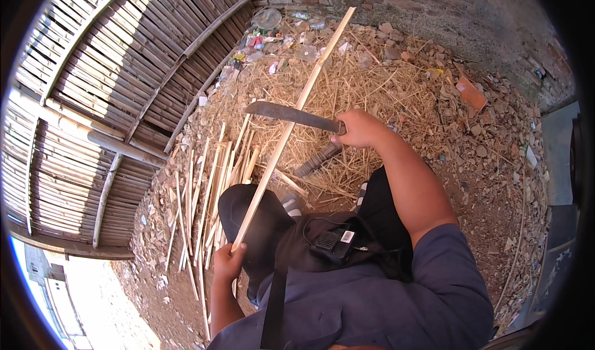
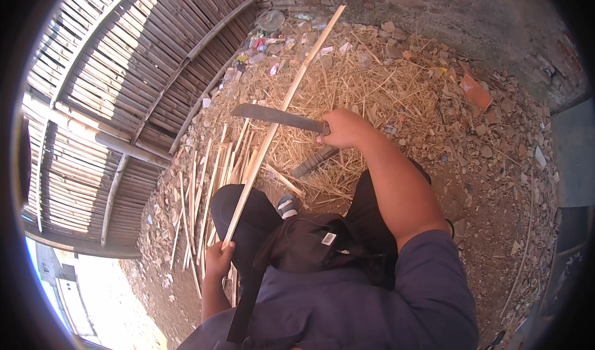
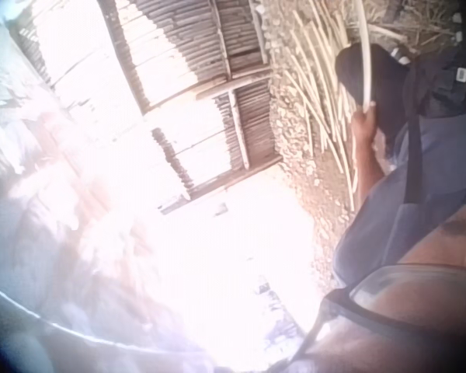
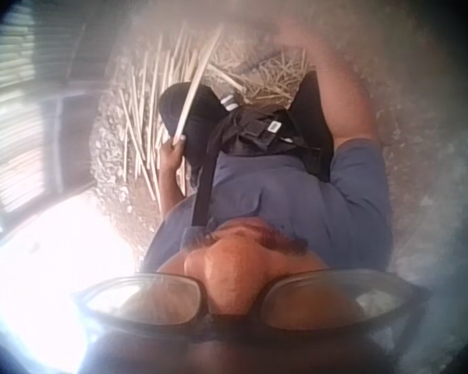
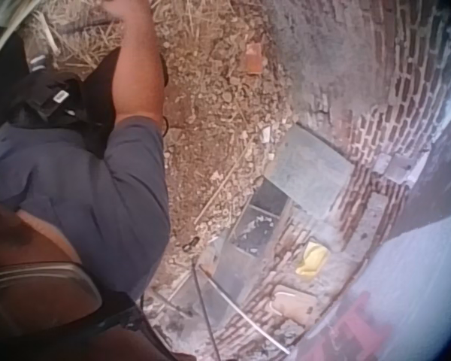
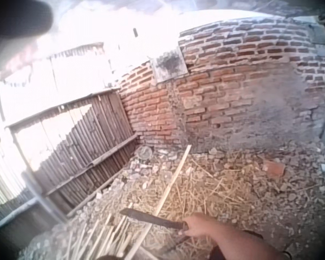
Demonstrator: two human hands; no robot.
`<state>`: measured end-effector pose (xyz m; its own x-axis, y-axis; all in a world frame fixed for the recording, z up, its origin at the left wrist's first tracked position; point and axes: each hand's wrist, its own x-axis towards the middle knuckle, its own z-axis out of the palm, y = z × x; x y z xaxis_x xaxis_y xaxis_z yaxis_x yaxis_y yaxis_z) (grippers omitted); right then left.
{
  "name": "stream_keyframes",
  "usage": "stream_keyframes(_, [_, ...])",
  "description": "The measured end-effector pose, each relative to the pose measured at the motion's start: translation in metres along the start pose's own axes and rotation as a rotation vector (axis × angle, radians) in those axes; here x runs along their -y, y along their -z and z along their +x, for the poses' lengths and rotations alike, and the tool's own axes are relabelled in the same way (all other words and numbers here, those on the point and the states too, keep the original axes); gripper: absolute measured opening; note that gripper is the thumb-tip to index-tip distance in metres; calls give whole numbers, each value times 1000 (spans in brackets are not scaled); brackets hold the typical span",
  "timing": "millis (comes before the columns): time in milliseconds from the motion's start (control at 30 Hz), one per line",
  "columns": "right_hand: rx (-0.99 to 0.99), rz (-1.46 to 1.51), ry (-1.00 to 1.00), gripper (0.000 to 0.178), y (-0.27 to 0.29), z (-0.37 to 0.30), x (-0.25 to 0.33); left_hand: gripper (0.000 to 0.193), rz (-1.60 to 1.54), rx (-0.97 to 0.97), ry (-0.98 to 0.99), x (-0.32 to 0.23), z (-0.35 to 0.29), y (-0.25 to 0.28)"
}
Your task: The person sits on the ground and uses a machete to split a long bamboo pole into thin strips. They hold the pole with their left hand and repeatedly strike it with the machete in their right hand to shave off layers.
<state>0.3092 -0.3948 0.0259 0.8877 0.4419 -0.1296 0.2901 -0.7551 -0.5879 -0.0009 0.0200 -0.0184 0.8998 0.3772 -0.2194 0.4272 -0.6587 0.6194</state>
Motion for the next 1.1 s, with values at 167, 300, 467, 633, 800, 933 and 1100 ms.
stream_keyframes(167, [20,32,2,39,1,1,8,45,-12,-23,10,-12,-5,3])
stream_keyframes(300, [-19,49,24,39,-3,2,3,43,-28,4,38,-9,-3,3])
stream_keyframes(467, [-14,53,30,39,-2,1,2,41,-22,5,37,-9,-4,3])
stream_keyframes(633, [-18,27,44,39,-3,0,0,40,-77,4,32,-9,-4,1])
stream_keyframes(800, [-7,56,42,40,-1,-1,2,39,-67,3,23,-5,-3,0])
stream_keyframes(933, [1,47,31,39,-4,0,1,39,-57,3,8,-11,-4,1])
stream_keyframes(1100, [1,45,57,38,-4,-1,2,40,-75,-23,-16,-4,-4,-2])
